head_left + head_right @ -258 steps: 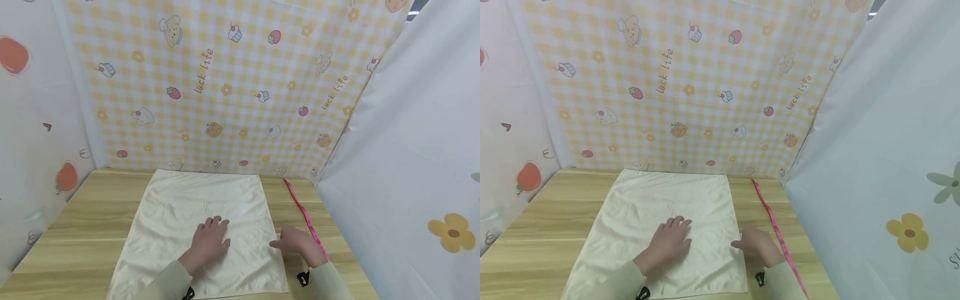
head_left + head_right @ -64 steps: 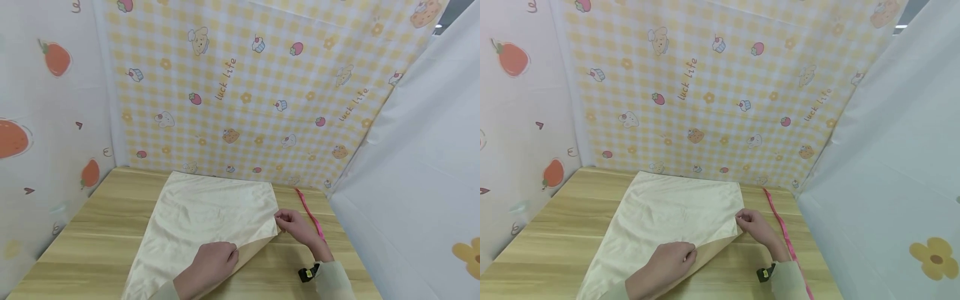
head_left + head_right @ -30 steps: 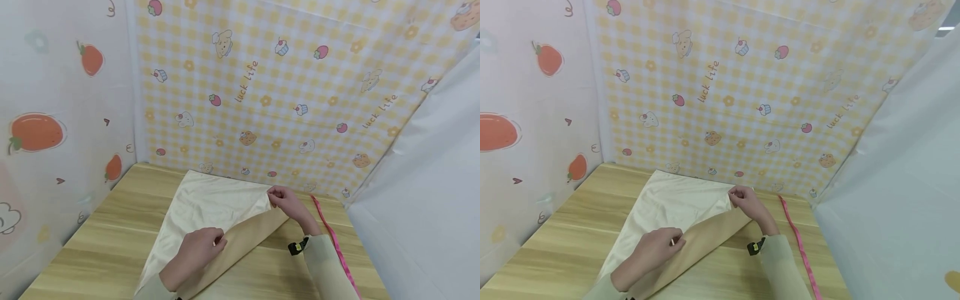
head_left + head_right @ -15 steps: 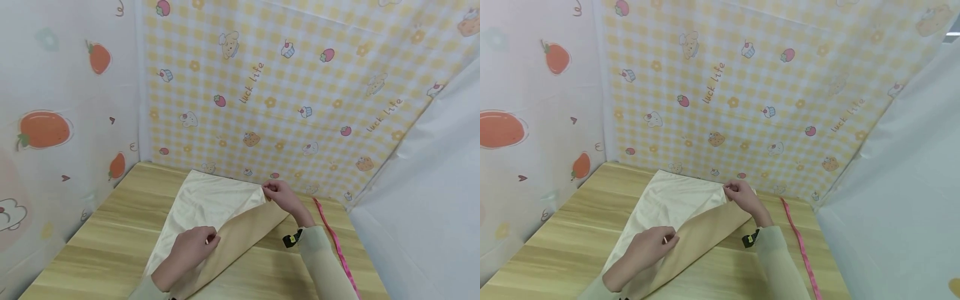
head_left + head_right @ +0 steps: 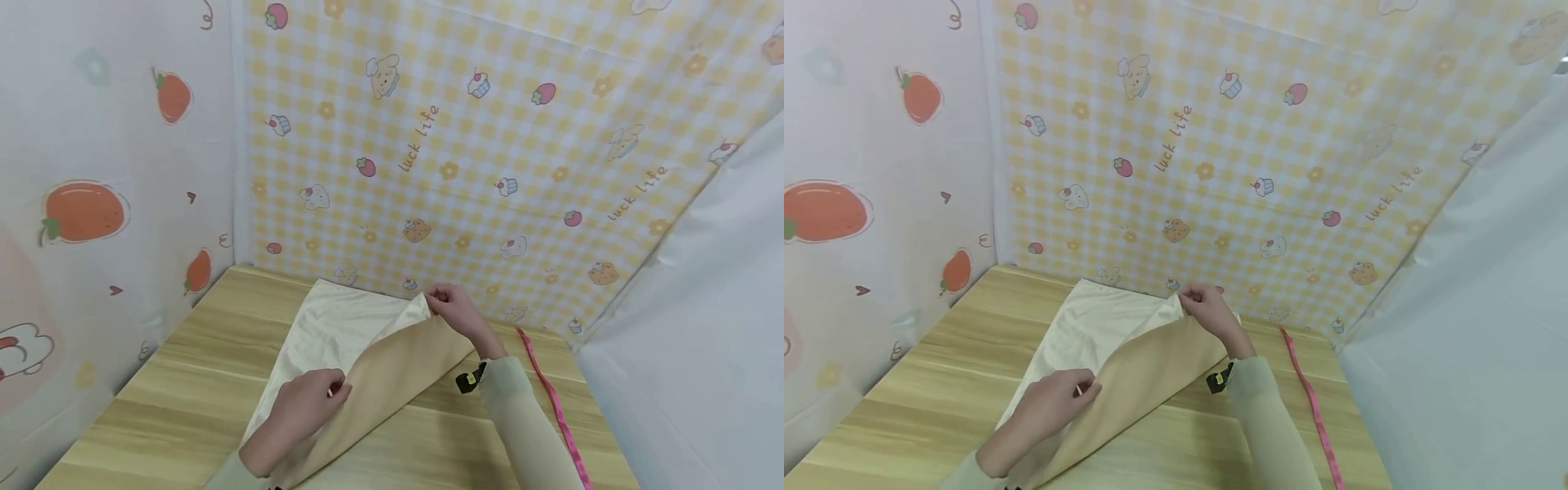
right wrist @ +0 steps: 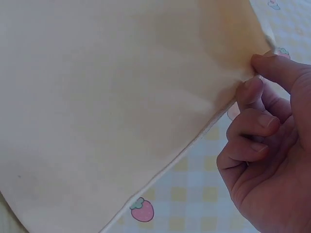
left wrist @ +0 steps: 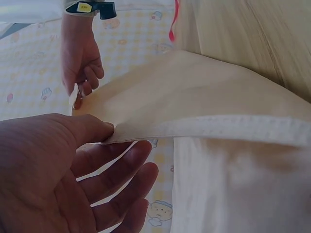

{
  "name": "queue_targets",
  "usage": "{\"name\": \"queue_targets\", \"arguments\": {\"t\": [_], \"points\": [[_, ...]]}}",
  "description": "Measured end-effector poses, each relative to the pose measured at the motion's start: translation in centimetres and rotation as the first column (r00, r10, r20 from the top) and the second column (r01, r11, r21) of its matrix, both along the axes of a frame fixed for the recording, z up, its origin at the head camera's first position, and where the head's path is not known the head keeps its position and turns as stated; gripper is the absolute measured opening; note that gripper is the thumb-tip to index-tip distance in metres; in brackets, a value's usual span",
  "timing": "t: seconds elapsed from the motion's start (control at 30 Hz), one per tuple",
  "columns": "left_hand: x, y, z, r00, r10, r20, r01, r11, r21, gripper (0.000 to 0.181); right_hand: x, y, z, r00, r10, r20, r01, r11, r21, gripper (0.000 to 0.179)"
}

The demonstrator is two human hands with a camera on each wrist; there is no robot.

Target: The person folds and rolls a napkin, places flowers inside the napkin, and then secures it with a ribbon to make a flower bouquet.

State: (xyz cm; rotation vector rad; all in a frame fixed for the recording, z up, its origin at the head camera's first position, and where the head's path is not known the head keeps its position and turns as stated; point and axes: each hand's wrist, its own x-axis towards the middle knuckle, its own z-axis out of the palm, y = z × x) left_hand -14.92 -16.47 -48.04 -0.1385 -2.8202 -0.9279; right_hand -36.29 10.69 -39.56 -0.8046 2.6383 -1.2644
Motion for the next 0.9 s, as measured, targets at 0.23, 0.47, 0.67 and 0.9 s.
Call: {"name": "queue_targets", "arguments": {"t": [0.23, 0.47, 0.67, 0.9], "points": [[0.2, -0.8, 0.5, 0.999, 0.036, 0.005, -0.036, 0.999, -0.015, 0.035, -0.5, -1.2, -0.4, 1.000, -0.008, -0.008, 0.008, 1.000, -0.010, 0.031], [0.2, -1.3, 0.6, 0.999, 0.042, 0.011, -0.042, 0.999, -0.015, 0.038, -0.9, -2.7, -0.8, 0.999, 0.028, -0.046, -0.031, 0.998, -0.047, 0.034], [0.1, -2.0, 0.7, 0.998, 0.064, 0.009, -0.064, 0.998, -0.004, 0.026, -1.5, -3.9, -0.4, 0.992, 0.009, -0.127, -0.012, 1.000, -0.025, 0.023], [0.0, -2.8, 0.2, 0.996, 0.071, 0.046, -0.072, 0.997, 0.014, 0.028, -2.1, -5.5, 0.1, 0.993, 0.000, -0.120, -0.003, 1.000, -0.028, 0.023]]}}
